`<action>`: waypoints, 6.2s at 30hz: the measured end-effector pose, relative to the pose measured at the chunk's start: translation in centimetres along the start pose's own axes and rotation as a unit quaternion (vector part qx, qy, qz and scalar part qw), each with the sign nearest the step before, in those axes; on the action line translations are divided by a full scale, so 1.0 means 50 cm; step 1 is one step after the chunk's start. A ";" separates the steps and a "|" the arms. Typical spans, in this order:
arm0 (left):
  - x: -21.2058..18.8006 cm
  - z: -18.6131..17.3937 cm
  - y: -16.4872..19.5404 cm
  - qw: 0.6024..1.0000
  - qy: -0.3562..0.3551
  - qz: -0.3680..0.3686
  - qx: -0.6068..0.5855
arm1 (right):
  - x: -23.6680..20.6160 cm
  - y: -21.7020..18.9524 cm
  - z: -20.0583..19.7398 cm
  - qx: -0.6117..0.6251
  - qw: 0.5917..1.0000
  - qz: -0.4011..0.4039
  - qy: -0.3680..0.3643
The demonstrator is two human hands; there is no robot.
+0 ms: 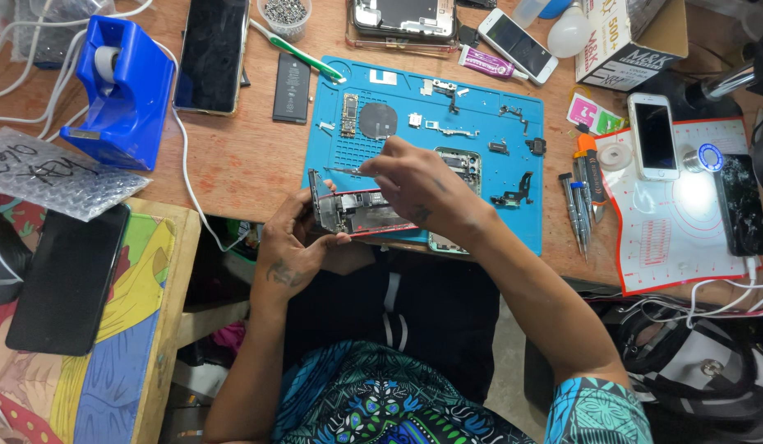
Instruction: The person disassembles a red smartphone, removes the back cover, and uses a screwdriver to unscrew and remove internal components. The person places removed parts on a blue mat and continues to manipulate the phone's internal structure.
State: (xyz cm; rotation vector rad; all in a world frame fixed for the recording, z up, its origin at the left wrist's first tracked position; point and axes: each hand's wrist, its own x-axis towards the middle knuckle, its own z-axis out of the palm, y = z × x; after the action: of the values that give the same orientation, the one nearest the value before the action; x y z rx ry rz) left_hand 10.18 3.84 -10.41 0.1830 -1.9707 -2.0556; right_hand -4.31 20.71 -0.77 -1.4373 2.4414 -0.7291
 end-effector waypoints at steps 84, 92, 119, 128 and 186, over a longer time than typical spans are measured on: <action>0.003 0.001 0.004 0.999 0.006 -0.004 0.049 | -0.007 0.037 0.071 0.061 0.996 -0.067 -0.013; 0.004 -0.002 0.001 0.999 0.003 0.015 0.031 | -0.027 0.079 0.120 -0.053 0.979 -0.189 0.050; 0.001 0.002 0.008 1.000 0.001 0.017 0.023 | 0.055 0.093 0.102 -0.039 0.963 -0.205 0.168; 0.002 0.003 0.015 1.000 0.001 0.011 0.015 | 0.099 0.080 0.108 -0.021 0.977 -0.183 0.107; 0.001 0.003 0.010 1.000 0.003 0.011 0.005 | 0.023 0.039 0.112 -0.100 0.990 -0.096 -0.026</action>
State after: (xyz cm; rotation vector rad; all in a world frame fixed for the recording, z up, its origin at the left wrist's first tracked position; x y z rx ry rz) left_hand 10.16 3.97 -9.92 0.1671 -1.9714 -2.0294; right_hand -4.01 18.80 -6.47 -1.7612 2.4167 -0.4863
